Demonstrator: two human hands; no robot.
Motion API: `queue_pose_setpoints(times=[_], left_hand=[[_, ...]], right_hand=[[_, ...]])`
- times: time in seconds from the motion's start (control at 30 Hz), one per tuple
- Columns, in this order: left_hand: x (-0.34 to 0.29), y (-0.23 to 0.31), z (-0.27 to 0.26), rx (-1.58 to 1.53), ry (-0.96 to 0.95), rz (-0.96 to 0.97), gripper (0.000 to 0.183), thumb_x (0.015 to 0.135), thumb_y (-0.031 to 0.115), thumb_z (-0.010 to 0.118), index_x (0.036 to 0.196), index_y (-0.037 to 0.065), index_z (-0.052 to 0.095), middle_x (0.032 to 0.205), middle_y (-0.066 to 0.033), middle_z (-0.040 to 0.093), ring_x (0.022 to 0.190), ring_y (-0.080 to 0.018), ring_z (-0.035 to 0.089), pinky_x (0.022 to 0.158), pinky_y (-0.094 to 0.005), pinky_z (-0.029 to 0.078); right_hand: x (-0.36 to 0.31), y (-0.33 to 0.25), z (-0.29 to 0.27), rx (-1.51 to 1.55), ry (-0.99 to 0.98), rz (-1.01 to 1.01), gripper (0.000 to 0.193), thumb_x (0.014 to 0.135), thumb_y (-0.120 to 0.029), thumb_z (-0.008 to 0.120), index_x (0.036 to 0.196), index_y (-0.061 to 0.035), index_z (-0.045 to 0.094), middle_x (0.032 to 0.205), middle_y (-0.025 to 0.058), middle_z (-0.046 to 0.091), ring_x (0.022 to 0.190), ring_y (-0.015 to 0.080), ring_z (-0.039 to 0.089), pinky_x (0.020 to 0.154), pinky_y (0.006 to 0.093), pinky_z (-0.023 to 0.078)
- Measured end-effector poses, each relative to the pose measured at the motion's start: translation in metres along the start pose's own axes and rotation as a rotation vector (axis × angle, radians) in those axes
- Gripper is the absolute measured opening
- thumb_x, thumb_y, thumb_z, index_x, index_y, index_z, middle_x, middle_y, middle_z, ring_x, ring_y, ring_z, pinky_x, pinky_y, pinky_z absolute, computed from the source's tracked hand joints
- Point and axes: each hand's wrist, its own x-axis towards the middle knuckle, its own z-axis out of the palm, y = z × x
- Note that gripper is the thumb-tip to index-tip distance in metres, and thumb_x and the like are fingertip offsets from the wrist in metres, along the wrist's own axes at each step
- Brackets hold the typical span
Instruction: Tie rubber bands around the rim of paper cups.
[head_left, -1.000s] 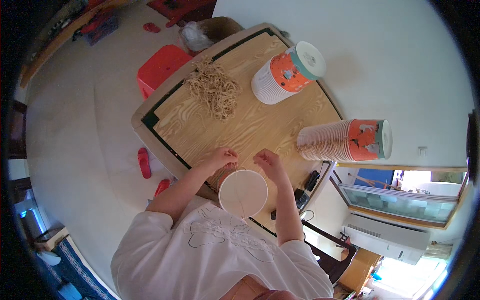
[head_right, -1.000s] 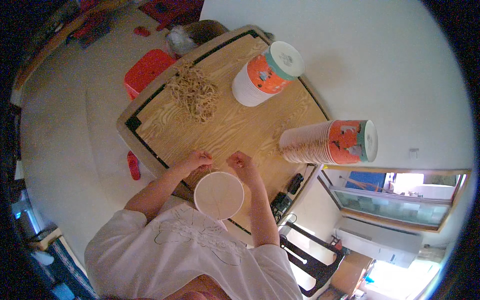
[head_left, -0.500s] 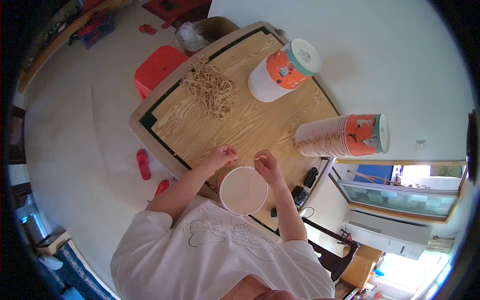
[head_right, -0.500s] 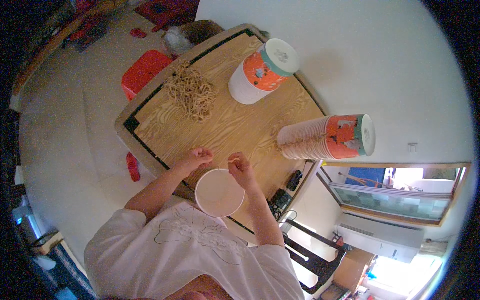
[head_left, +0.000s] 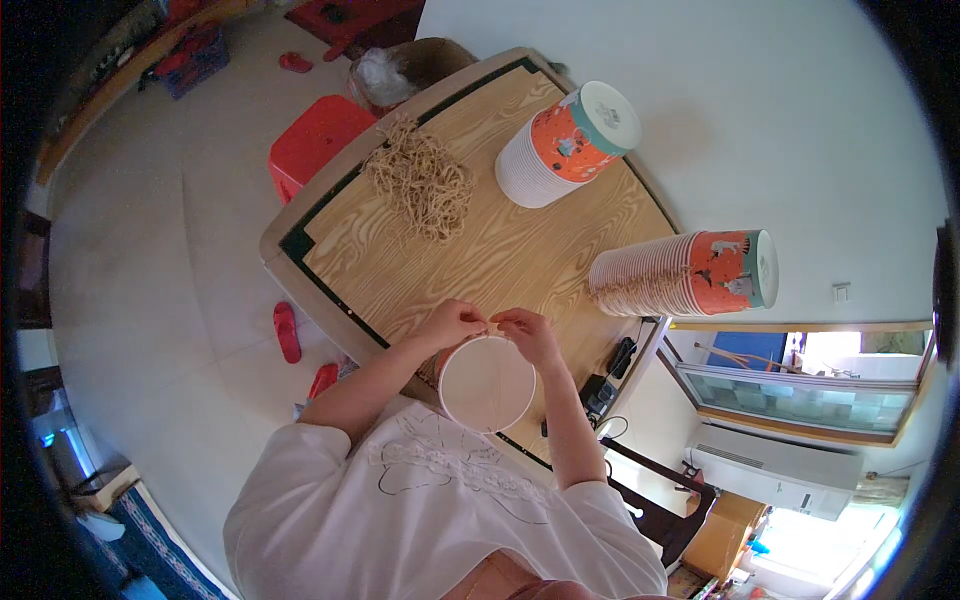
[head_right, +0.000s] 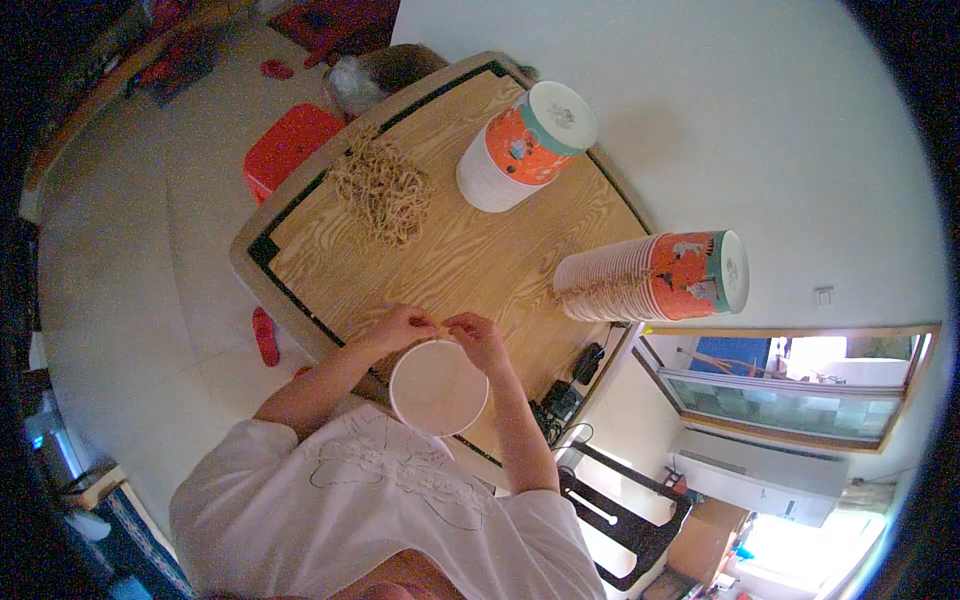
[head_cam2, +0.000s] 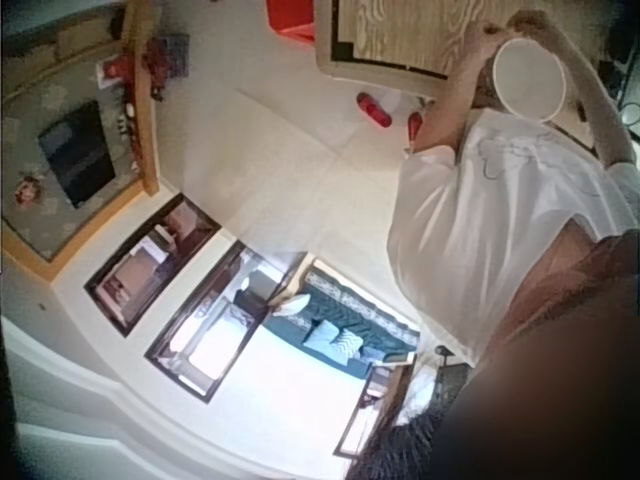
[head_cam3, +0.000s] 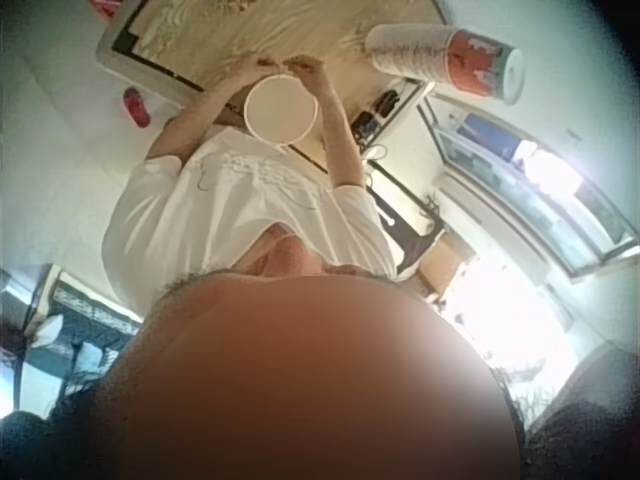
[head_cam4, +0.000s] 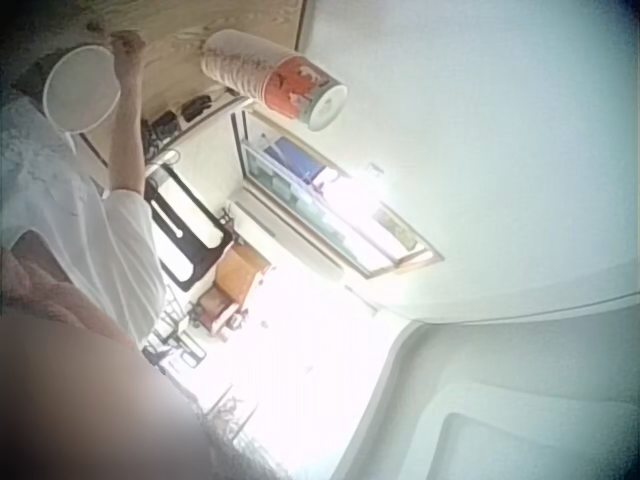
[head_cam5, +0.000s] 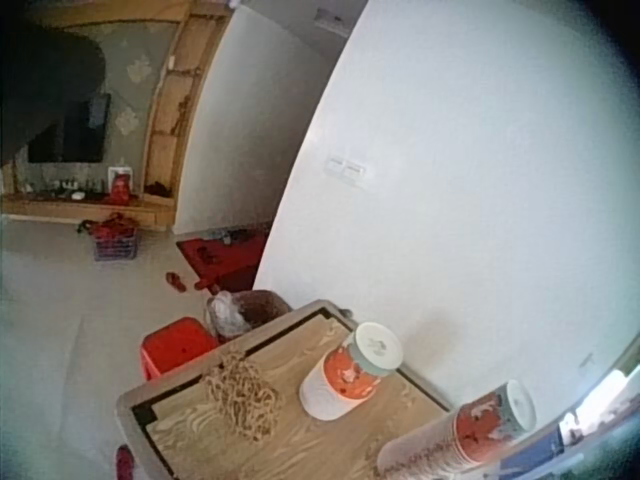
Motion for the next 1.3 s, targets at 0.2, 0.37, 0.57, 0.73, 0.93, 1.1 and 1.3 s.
queue_pose_setpoints(times=[0.2,0.37,0.57,0.73,0.93,1.1,1.3], left_hand=[[-0.001,-0.012,-0.003,-0.113,-0.008,-0.092,0.012,0.075,0.011,0.060,0.080,0.000,0.063,0.073,-0.0055,0.063,0.068,-0.0105,0.059,0.062,-0.0232,0.046],[-0.003,-0.009,-0.004,-0.291,-0.044,-0.093,0.012,0.077,0.012,0.059,0.081,0.002,0.062,0.073,-0.0040,0.062,0.065,-0.0097,0.057,0.060,-0.0224,0.045],[0.000,-0.009,-0.003,-0.339,-0.068,-0.161,0.013,0.078,0.014,0.059,0.084,0.003,0.061,0.074,-0.0031,0.061,0.064,-0.0090,0.056,0.058,-0.0217,0.044],[-0.003,-0.012,-0.005,-0.376,-0.069,-0.168,0.013,0.078,0.014,0.059,0.084,0.002,0.061,0.074,-0.0035,0.061,0.064,-0.0092,0.056,0.059,-0.0222,0.044],[-0.010,-0.023,-0.006,-0.080,-0.006,-0.099,0.014,0.076,0.014,0.060,0.081,0.002,0.062,0.073,-0.0033,0.061,0.065,-0.0097,0.056,0.061,-0.0234,0.045],[-0.014,-0.016,-0.007,0.110,-0.033,-0.018,0.021,0.074,0.020,0.063,0.082,0.001,0.062,0.073,-0.0070,0.062,0.068,-0.0131,0.058,0.062,-0.0260,0.046],[-0.028,0.016,-0.005,0.378,-0.086,0.118,0.028,0.073,0.028,0.062,0.085,0.003,0.062,0.074,-0.0097,0.062,0.068,-0.0226,0.059,0.065,-0.0343,0.046]], right_hand=[[0.009,-0.008,-0.006,-0.087,-0.197,0.096,0.016,0.080,-0.006,0.055,0.092,-0.0024,0.063,0.080,0.0010,0.061,0.073,0.0063,0.053,0.065,0.0204,0.043],[0.016,0.005,-0.008,-0.024,-0.275,0.087,0.015,0.079,-0.011,0.059,0.092,-0.0021,0.063,0.078,-0.0009,0.060,0.072,0.0060,0.052,0.062,0.0205,0.043],[0.025,0.018,-0.008,-0.135,-0.388,0.119,0.013,0.080,-0.013,0.059,0.084,-0.0018,0.061,0.072,-0.0019,0.058,0.069,0.0055,0.050,0.060,0.0200,0.042],[0.017,0.003,-0.007,-0.206,-0.299,0.105,0.013,0.079,-0.014,0.059,0.079,-0.0018,0.060,0.070,-0.0029,0.056,0.067,0.0045,0.048,0.059,0.0201,0.041],[0.012,0.008,-0.014,-0.212,-0.275,0.053,0.012,0.079,-0.014,0.060,0.078,-0.0021,0.060,0.069,-0.0031,0.055,0.066,0.0047,0.048,0.060,0.0207,0.042],[0.011,0.008,-0.020,-0.236,-0.311,0.100,0.013,0.079,-0.015,0.060,0.081,-0.0023,0.060,0.071,-0.0014,0.058,0.068,0.0060,0.051,0.062,0.0214,0.043],[0.009,-0.001,-0.028,-0.196,-0.368,0.139,0.014,0.079,-0.016,0.060,0.082,-0.0023,0.061,0.073,0.0000,0.060,0.069,0.0068,0.053,0.063,0.0221,0.044]])
